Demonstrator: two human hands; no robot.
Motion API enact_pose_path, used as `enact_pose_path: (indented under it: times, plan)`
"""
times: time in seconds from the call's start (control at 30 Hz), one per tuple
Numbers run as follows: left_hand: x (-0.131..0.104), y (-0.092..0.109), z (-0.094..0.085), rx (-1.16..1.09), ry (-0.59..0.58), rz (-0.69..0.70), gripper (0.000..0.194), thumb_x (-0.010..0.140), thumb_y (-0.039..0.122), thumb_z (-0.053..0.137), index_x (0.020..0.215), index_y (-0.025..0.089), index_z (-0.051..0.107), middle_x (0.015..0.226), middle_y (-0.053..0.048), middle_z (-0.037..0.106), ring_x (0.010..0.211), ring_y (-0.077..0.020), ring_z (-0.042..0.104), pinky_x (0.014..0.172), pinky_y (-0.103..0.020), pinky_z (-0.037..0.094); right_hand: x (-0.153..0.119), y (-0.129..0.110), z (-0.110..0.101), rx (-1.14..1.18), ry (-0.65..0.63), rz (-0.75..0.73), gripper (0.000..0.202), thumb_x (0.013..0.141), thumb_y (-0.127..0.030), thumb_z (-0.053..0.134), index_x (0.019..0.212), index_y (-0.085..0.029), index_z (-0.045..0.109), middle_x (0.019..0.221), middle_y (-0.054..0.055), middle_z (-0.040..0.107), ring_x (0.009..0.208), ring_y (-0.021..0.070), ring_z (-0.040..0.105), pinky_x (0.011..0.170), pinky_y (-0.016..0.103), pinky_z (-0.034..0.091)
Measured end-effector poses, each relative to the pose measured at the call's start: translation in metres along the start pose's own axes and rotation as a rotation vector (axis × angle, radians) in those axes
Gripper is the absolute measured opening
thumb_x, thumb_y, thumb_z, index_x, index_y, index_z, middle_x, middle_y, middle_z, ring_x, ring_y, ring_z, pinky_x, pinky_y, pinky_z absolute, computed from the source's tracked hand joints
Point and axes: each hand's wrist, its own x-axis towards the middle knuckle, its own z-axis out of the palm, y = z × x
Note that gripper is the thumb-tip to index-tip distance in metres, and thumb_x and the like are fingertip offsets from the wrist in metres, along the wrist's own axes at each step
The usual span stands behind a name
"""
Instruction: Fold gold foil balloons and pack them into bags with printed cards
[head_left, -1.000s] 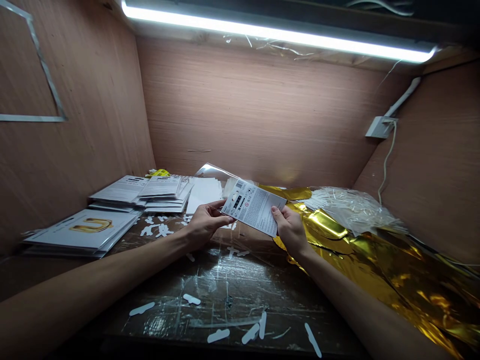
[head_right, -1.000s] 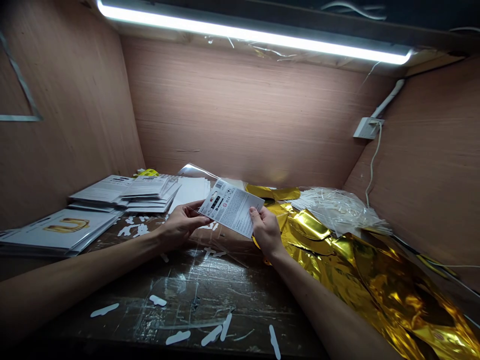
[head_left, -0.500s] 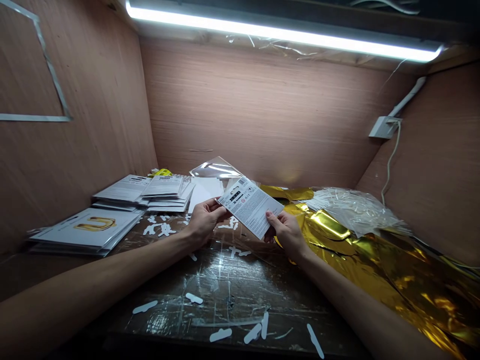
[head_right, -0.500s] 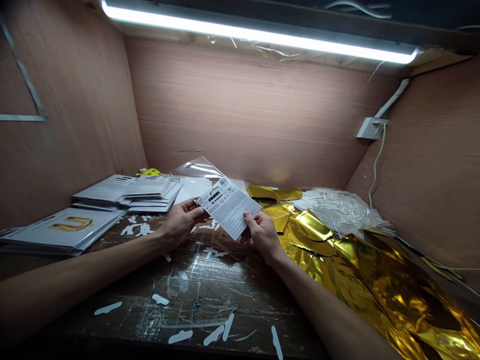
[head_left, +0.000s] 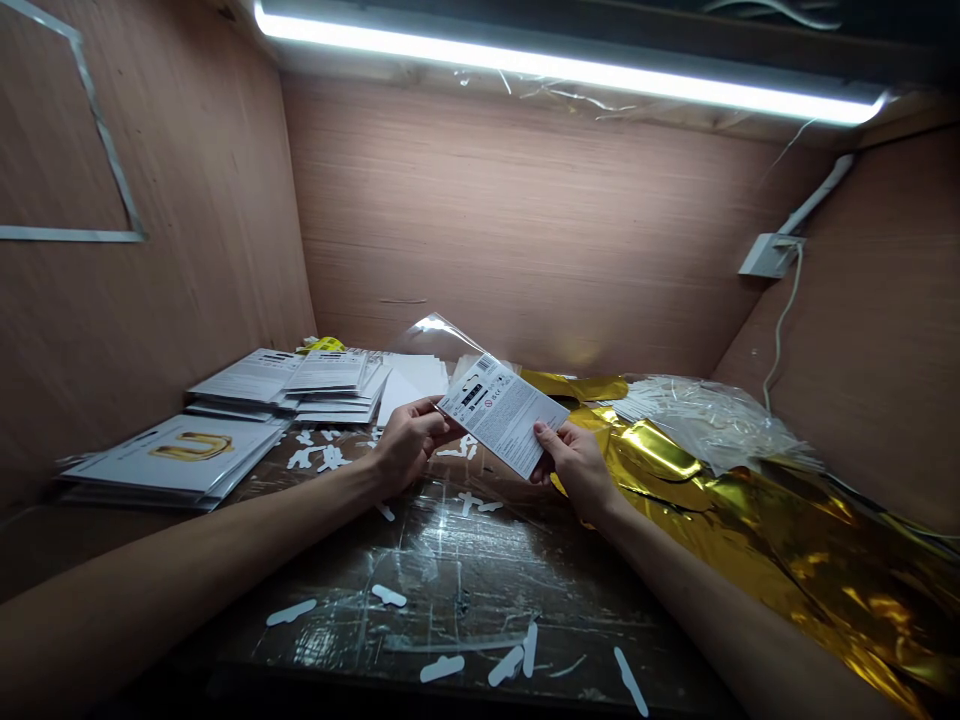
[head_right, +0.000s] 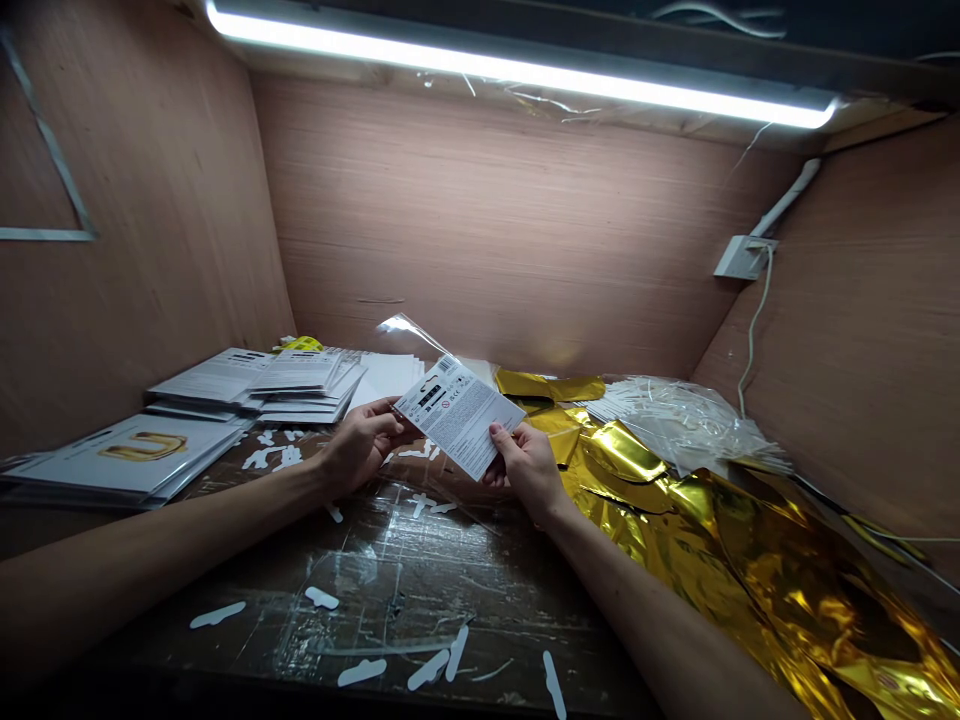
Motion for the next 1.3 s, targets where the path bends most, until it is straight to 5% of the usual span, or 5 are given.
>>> enact_pose_path:
  times: [0.17,1.0,1.3]
  plan:
    - [0.0,0.002,-0.001,0.044,0.03,-0.047,0.027,0.086,0.025,0.073,0.103,0.005,0.074,0.107,-0.02,0.076,0.091,-0.0258,0.075,0.09,-0.04,0.061,0.0,0.001,-0.001,-0.067,0.026,-0.019,0.05,0.078,-0.067,0.071,0.074,-0.019,0.057,0.046,0.001,0.059,0.035,0.0151,0.053,0.032,0.024,0.037]
    - [-0.001,-0.003,0.001,0.057,0.062,-0.074,0.031,0.076,0.025,0.087,0.098,0.005,0.077,0.103,-0.017,0.077,0.086,-0.0226,0.074,0.083,-0.036,0.064,-0.005,0.002,0.006,-0.054,-0.048,-0.014,0.053,0.081,-0.071,0.068,0.077,-0.019,0.057,0.053,0.002,0.063,0.04,0.014,0.056,0.036,0.023,0.043]
    - [-0.011,-0.015,0.014,0.032,-0.001,-0.134,0.041,0.072,0.026,0.09,0.104,0.006,0.075,0.112,-0.019,0.076,0.095,-0.0308,0.075,0.09,-0.047,0.063,-0.006,0.001,0.01,-0.052,-0.02,-0.034,0.051,0.081,-0.068,0.07,0.08,-0.02,0.055,0.055,0.0,0.062,0.039,0.0132,0.055,0.035,0.022,0.042]
